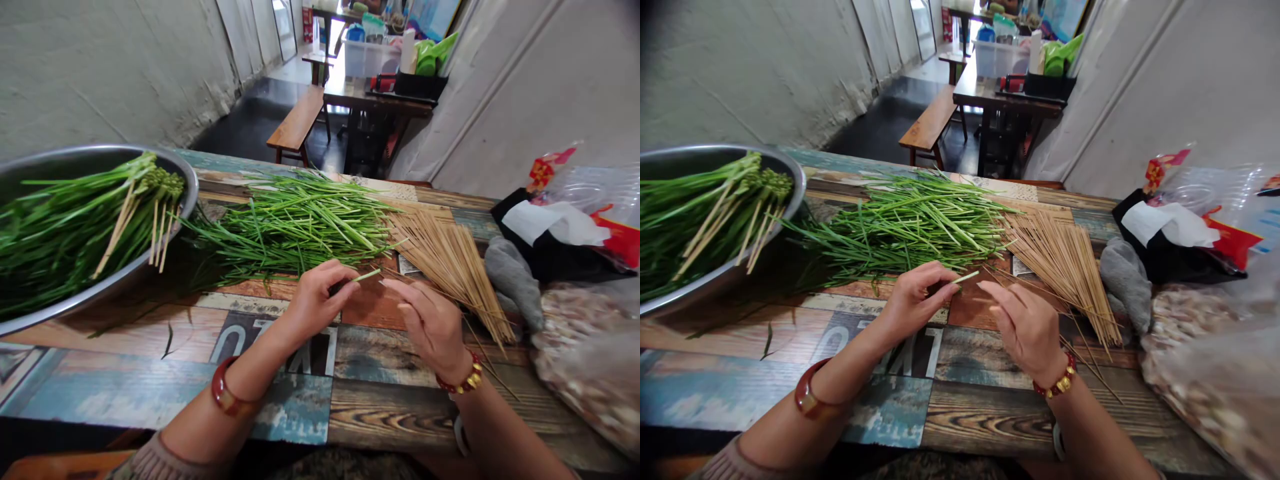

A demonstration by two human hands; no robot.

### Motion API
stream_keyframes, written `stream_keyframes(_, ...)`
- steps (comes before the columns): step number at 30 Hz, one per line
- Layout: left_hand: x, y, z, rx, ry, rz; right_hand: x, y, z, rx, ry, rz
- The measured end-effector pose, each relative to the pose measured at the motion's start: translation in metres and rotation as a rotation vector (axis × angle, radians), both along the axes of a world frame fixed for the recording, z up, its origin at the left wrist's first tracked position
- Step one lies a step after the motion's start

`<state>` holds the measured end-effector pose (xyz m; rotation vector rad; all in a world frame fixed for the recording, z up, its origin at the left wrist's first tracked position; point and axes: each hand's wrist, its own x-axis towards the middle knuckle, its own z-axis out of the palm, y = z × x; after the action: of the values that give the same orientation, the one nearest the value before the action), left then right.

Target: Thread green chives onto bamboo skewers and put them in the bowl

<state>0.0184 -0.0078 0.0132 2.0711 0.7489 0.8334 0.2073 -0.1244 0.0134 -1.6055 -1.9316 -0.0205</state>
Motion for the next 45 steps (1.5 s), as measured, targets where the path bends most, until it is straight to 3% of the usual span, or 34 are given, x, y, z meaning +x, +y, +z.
stream_keyframes(7,0.003,-0.003,0.002,-0.118,-0.031,-0.060,-0.018,-0.017,0.016,0.115,-0.018,0.150)
stream_keyframes(14,0.005,-0.003,-0.006,-0.030,0.034,-0.086,-0.010,-0.022,0.024,0.199,0.155,0.042)
stream_keyframes(18,0.003,-0.003,-0.012,0.318,0.221,-0.021,-0.010,-0.026,0.027,-0.093,0.381,0.098)
stream_keyframes(22,-0.003,-0.002,-0.003,0.754,0.388,0.156,-0.015,-0.017,0.016,-0.514,0.964,0.118)
stream_keyframes(24,-0.006,-0.003,0.003,0.867,0.360,0.213,-0.018,-0.009,0.006,-0.594,1.182,0.067)
stream_keyframes(27,-0.007,-0.004,0.005,0.912,0.293,0.215,-0.022,-0.001,-0.008,-0.606,1.315,-0.003)
stream_keyframes(30,-0.003,-0.005,-0.003,0.722,0.272,0.130,-0.024,0.003,-0.016,-0.610,1.321,-0.043)
stream_keyframes(34,0.007,-0.006,-0.014,0.154,0.135,-0.020,-0.025,0.003,-0.018,-0.609,1.299,-0.067)
stream_keyframes(37,0.010,-0.006,-0.011,-0.147,0.038,-0.024,-0.025,0.003,-0.016,-0.625,1.294,-0.082)
stream_keyframes(41,0.010,-0.006,-0.004,-0.322,-0.003,0.010,-0.024,0.004,-0.016,-0.656,1.258,-0.079)
stream_keyframes(45,0.009,-0.007,-0.003,-0.321,0.027,0.026,-0.023,0.004,-0.020,-0.708,1.221,-0.059)
